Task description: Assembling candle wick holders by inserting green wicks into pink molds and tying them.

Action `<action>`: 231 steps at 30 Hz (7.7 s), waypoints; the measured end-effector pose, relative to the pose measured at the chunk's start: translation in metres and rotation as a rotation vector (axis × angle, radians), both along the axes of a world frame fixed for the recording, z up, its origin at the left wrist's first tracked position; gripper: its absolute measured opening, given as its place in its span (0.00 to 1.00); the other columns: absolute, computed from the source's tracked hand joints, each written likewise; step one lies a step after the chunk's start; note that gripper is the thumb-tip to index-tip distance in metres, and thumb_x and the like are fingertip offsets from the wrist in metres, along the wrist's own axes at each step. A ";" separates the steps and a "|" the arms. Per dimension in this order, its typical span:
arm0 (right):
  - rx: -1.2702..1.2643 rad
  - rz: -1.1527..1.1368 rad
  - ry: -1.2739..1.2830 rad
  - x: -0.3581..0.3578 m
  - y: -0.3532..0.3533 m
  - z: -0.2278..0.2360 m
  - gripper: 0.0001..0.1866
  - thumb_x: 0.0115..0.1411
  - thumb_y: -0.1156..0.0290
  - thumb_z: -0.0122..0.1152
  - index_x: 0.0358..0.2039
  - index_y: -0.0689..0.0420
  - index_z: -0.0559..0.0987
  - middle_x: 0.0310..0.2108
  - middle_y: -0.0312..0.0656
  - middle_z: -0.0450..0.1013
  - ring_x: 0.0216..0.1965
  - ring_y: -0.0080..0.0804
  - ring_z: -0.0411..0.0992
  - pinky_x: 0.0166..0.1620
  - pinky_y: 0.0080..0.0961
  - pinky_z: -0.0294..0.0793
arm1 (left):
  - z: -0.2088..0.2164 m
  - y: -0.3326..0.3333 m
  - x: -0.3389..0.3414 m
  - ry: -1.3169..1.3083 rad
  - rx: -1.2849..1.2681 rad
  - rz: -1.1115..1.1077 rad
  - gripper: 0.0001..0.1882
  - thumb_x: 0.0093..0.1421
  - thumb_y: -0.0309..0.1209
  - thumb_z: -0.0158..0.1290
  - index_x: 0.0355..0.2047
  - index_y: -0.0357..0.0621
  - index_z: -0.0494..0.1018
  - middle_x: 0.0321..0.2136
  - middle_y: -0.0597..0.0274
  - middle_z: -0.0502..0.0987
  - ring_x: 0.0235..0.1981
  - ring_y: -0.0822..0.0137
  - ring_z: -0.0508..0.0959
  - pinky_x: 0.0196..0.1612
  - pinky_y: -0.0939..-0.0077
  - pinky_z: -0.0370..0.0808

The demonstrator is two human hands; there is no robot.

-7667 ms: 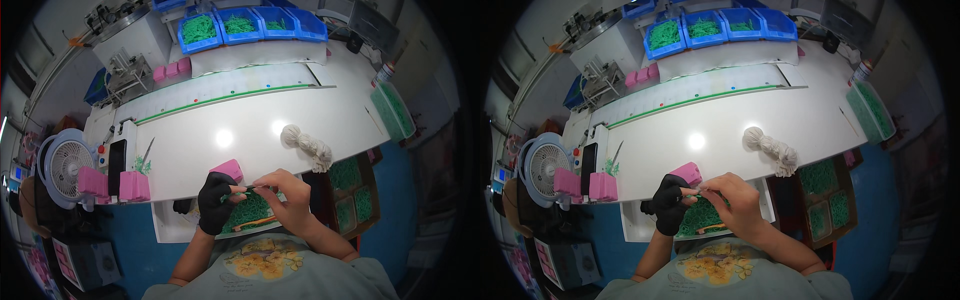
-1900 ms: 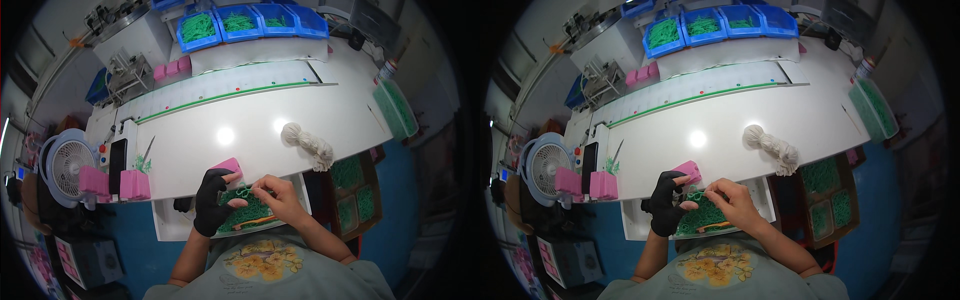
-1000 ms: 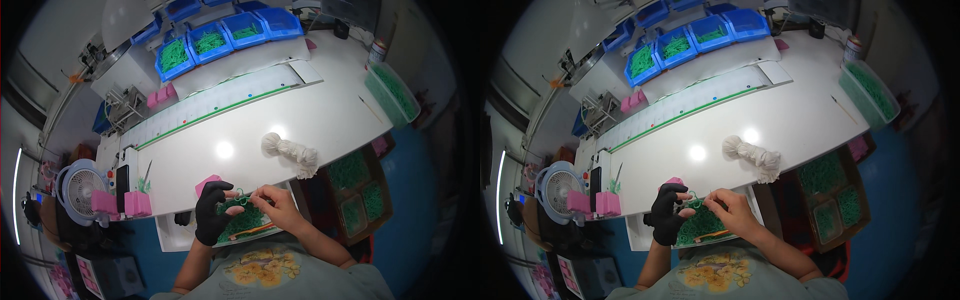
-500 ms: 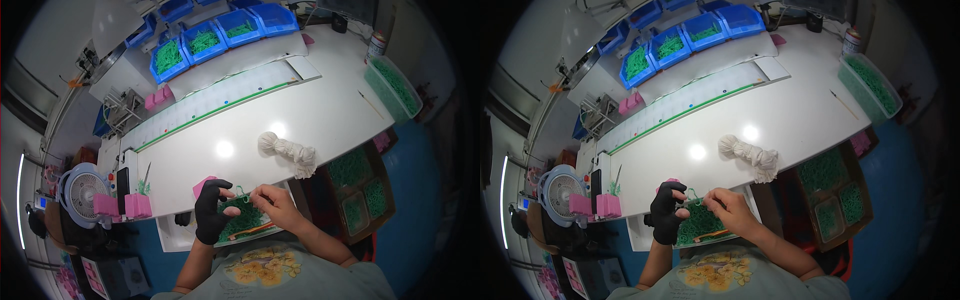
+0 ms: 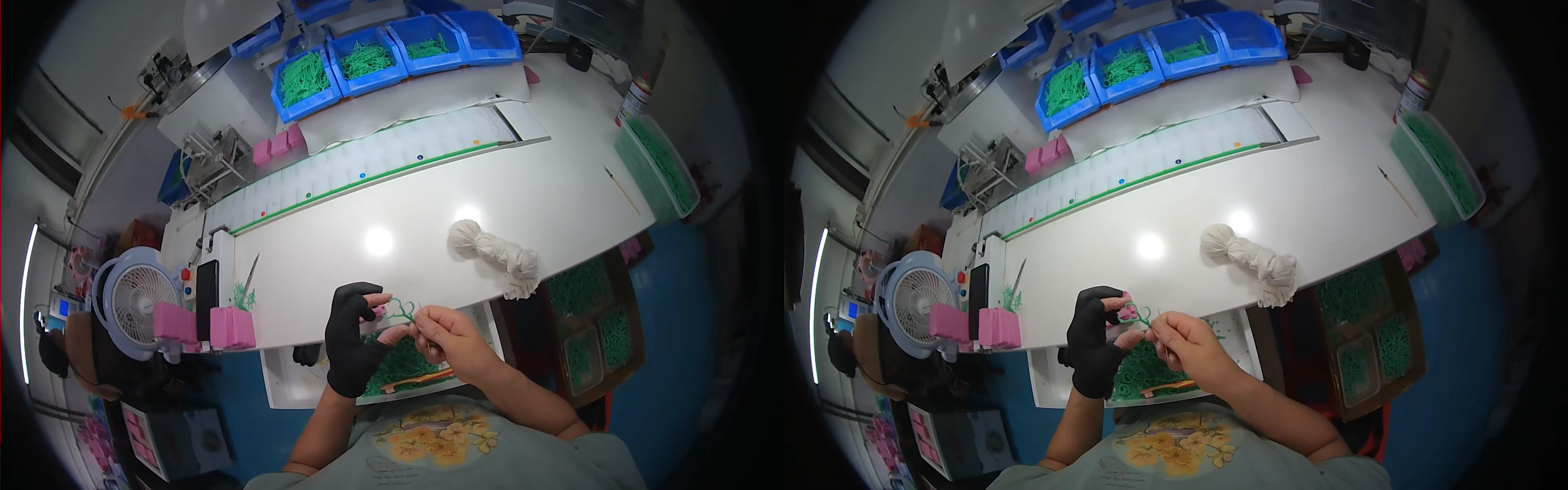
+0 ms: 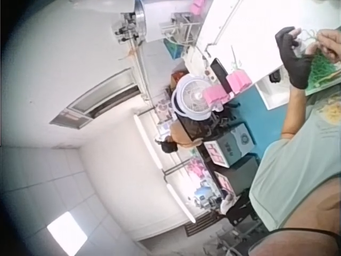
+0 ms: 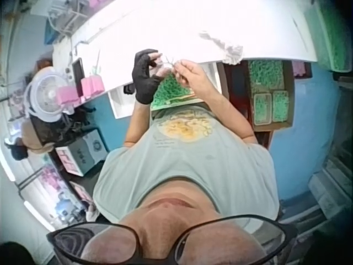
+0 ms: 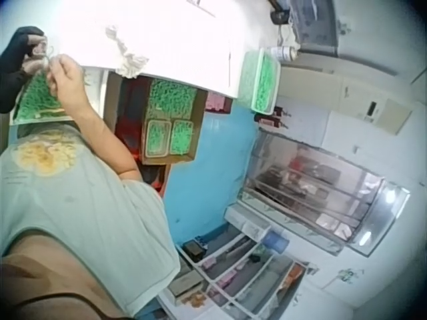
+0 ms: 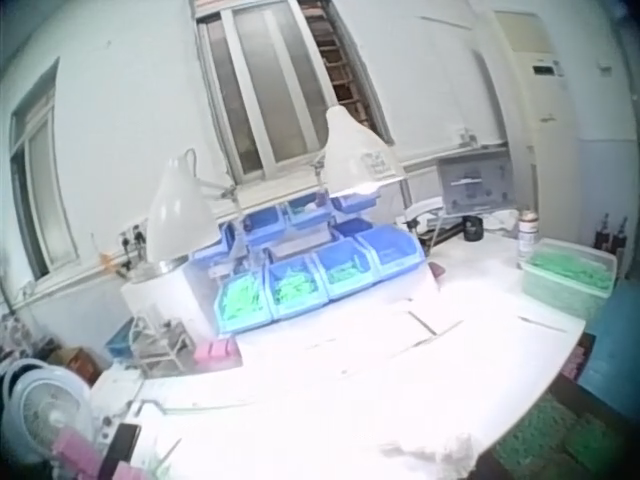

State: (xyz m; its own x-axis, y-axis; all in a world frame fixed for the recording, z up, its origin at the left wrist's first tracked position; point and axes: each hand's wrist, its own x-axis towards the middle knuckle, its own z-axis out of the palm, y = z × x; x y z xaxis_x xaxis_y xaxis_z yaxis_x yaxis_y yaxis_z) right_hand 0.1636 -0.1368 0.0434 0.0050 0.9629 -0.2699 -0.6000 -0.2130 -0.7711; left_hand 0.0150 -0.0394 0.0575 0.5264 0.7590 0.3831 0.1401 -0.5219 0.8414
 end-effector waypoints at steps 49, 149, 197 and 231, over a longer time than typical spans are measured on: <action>0.176 -1.273 -1.848 0.352 -0.008 0.051 0.05 0.61 0.77 0.55 0.34 0.63 0.78 0.32 0.48 0.77 0.30 0.39 0.76 0.35 0.31 0.74 | -0.031 0.060 -0.013 0.063 0.222 0.184 0.12 0.55 0.27 0.61 0.39 0.42 0.74 0.42 0.59 0.74 0.37 0.67 0.72 0.34 0.75 0.69; 0.208 -0.476 -0.854 -0.040 0.031 -0.003 0.11 0.68 0.68 0.52 0.35 0.64 0.75 0.24 0.43 0.73 0.25 0.27 0.74 0.28 0.24 0.71 | -0.042 0.012 0.012 -0.354 -0.236 0.158 0.17 0.59 0.25 0.59 0.33 0.48 0.58 0.26 0.69 0.67 0.24 0.79 0.67 0.25 0.86 0.64; 0.444 -0.188 -0.368 -0.016 0.058 0.003 0.09 0.66 0.71 0.53 0.41 0.64 0.72 0.31 0.38 0.74 0.30 0.21 0.72 0.33 0.20 0.74 | -0.029 0.024 0.002 -0.553 -0.573 -0.182 0.15 0.72 0.43 0.40 0.37 0.45 0.64 0.26 0.70 0.65 0.26 0.80 0.66 0.28 0.83 0.69; 0.305 -0.467 -0.831 -0.031 0.043 -0.018 0.09 0.61 0.77 0.60 0.41 0.65 0.73 0.27 0.40 0.76 0.26 0.19 0.74 0.29 0.18 0.76 | -0.039 0.013 0.006 -0.316 -0.324 0.046 0.14 0.57 0.20 0.51 0.44 0.42 0.70 0.36 0.66 0.73 0.37 0.75 0.74 0.39 0.80 0.74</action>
State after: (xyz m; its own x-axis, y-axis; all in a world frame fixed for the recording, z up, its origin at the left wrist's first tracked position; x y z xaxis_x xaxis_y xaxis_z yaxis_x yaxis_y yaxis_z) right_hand 0.1321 -0.0939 0.0256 0.4749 0.8439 0.2495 0.1816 0.1835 -0.9661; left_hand 0.0208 -0.0260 0.0182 0.3844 0.8863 0.2582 -0.1327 -0.2237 0.9656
